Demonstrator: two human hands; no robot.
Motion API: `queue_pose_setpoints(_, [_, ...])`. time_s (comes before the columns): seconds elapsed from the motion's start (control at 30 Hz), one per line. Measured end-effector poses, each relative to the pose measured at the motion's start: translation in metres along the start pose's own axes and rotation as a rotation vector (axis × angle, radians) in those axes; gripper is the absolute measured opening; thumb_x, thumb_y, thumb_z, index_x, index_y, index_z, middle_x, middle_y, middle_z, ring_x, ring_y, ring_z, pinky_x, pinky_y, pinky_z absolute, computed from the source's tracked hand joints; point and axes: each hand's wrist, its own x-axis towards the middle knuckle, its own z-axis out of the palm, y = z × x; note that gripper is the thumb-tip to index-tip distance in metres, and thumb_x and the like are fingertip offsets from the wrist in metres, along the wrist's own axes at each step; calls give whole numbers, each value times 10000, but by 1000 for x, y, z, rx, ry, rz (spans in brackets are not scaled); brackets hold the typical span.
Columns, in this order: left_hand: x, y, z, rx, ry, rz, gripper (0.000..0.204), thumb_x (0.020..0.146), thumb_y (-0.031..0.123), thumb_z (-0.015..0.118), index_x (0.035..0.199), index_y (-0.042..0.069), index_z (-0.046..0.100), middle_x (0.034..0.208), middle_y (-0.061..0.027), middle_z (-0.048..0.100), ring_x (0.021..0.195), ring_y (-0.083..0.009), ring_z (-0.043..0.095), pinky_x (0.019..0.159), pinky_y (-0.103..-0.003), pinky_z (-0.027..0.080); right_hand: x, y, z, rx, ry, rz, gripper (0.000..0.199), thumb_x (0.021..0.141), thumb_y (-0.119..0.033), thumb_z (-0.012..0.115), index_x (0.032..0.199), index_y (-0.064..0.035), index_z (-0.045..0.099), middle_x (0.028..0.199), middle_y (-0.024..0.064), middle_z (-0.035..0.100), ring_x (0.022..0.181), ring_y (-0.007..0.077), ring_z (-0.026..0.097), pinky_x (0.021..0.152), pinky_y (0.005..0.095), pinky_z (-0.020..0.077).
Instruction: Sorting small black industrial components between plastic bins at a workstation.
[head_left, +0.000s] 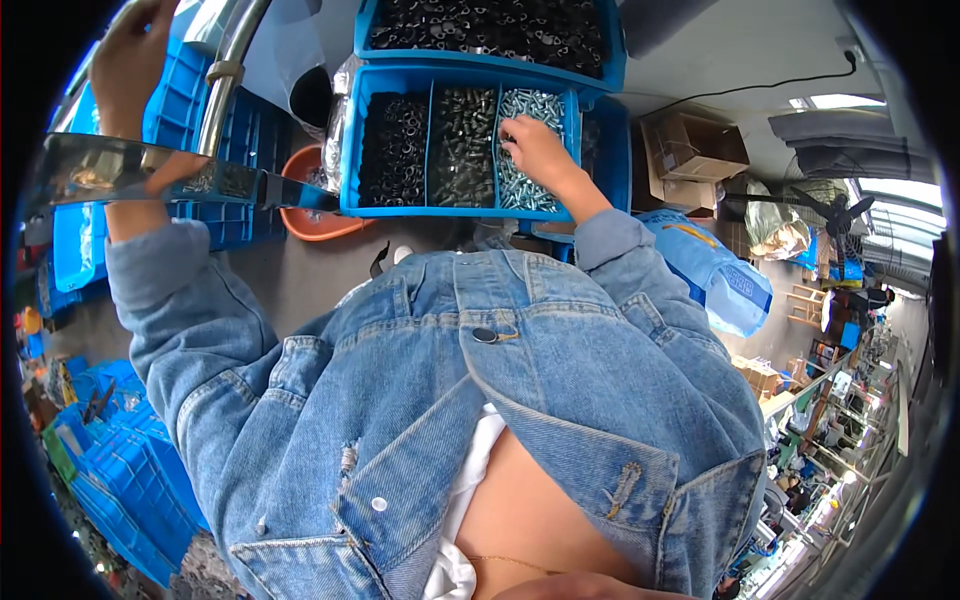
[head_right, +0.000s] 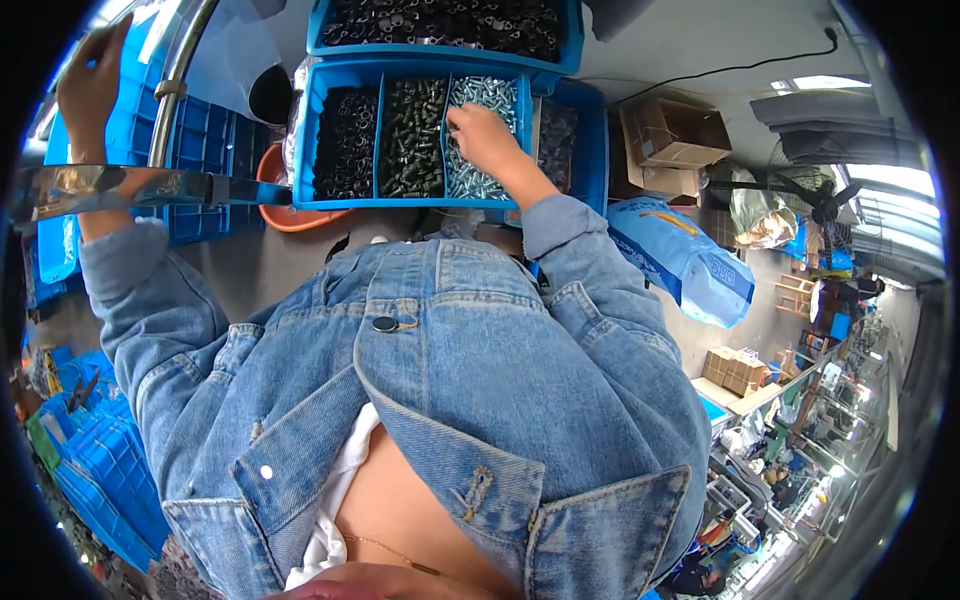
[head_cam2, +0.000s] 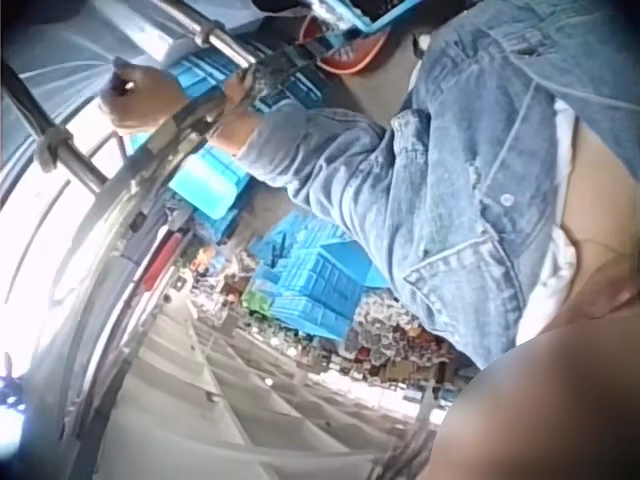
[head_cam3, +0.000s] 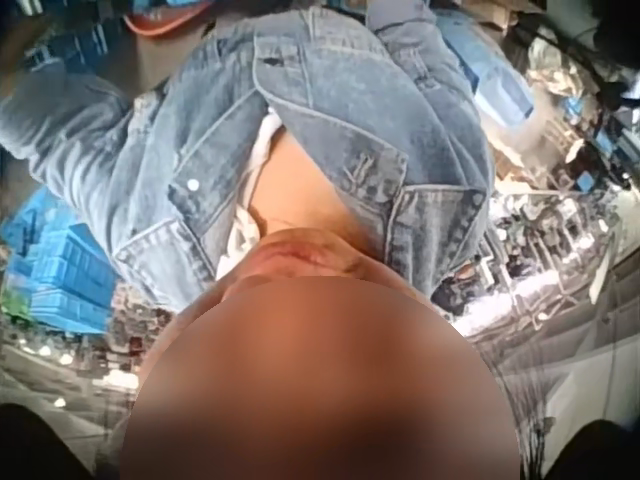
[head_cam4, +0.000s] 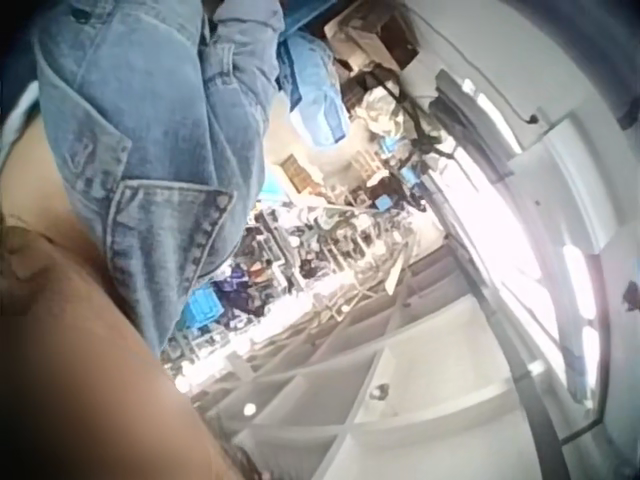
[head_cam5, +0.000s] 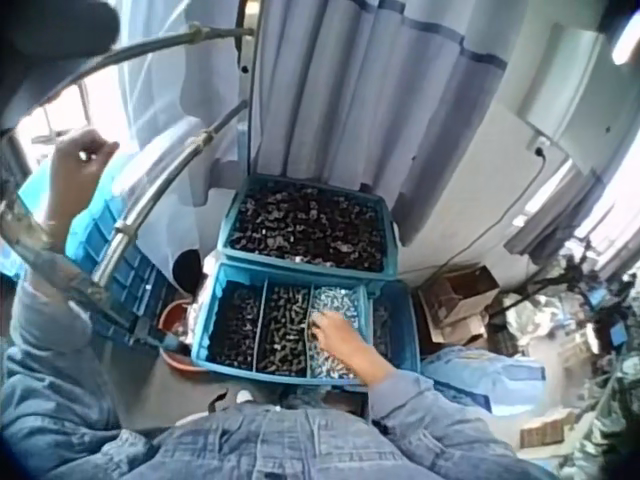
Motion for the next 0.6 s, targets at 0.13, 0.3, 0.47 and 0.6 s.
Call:
queue_pose_setpoints(0.13, [-37,-4,5,-34,29,4,180,850,344,633,944,204,695,782,14,671,705,-166,649,616,-287,504,-1,4,2,34,10,22,165,737,-62,639,880,-20,570,823,157,572,843,349,579,745,427,483])
queue_pose_setpoints(0.3, [-102,1,51,-192,-42,-59,180,863,271,609,958,137,684,777,-19,661,633,-112,607,566,-236,478,2,0,7,-155,-28,44,135,741,-102,651,847,-26,618,860,147,596,860,338,593,737,426,495])
queue_pose_setpoints(0.47, [-203,-52,103,-1408,-369,-715,438,916,439,496,966,33,651,717,-3,610,551,-74,504,507,-236,428,5,-10,1,-204,-37,37,117,749,-132,641,806,-29,639,870,148,606,855,333,604,719,426,508])
queue_pose_setpoints(0.6, [-222,-6,41,-289,-1438,-444,410,938,396,448,933,34,641,633,-14,597,543,-89,536,502,-232,441,8,-12,-5,-255,-89,153,125,738,-166,639,788,-52,655,866,142,627,830,328,618,698,430,514])
